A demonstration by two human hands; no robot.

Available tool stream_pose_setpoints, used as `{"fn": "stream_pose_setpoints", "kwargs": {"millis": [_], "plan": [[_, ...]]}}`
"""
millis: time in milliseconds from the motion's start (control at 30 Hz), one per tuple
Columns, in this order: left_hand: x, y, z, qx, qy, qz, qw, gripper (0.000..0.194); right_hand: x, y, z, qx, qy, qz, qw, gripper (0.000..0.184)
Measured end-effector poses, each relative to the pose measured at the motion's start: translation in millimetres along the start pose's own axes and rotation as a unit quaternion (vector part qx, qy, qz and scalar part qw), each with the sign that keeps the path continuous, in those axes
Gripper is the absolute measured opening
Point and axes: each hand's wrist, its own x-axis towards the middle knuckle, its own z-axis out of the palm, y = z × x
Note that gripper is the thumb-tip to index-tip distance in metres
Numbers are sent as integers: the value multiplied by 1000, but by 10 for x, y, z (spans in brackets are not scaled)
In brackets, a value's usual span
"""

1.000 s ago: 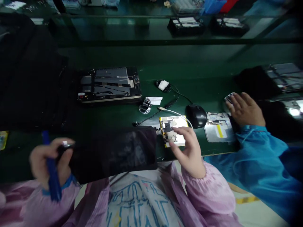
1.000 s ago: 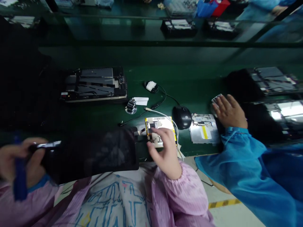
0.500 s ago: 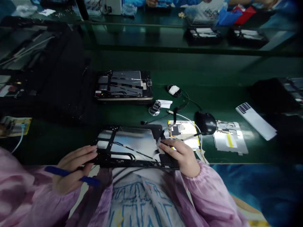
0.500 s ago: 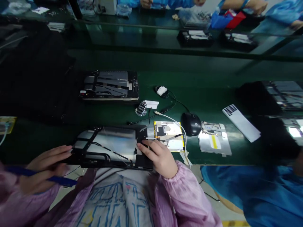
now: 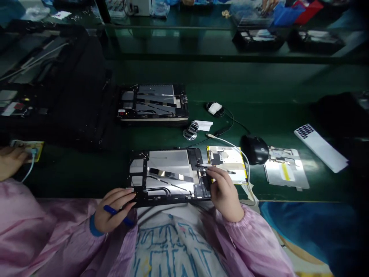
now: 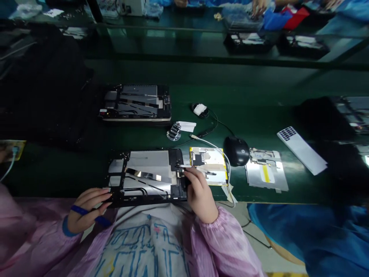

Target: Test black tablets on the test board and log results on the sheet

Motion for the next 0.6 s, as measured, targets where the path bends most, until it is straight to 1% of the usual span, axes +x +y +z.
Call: {"fn": "stream_pose_setpoints", "kwargs": {"millis": [100,167,200,267,333,400,467,533,567,600], "plan": [[-37,40,49,-7,-2,35,999,15,-20,0,3,20,10,95,995,38],[-42,54,73,-14,-6,41,999,13,-6,-37,26,27,9,114,993,36],[-33,59,81,-16,-4,42,999,13,14,-65,47,25,7,107,994,36],[3,63,86,-13,-3,42,999,16,72,-133,106,16,-4,70,997,35],[43,52,72,-2,-11,38,999,19,138,-201,179,19,-33,22,999,32],[64,16,37,9,-28,25,999,21,192,-257,243,26,-64,-11,998,31],[70,-41,-11,13,-45,-3,999,20,226,-297,278,33,-85,-15,996,33],[99,-88,-49,-22,-45,-41,998,15,243,-323,278,43,-100,-3,994,36],[140,-93,-56,-52,-33,-76,995,20,250,-333,267,52,-108,5,993,39],[208,-77,-49,-97,-13,-119,988,31,257,-344,251,63,-116,12,991,41]]}}
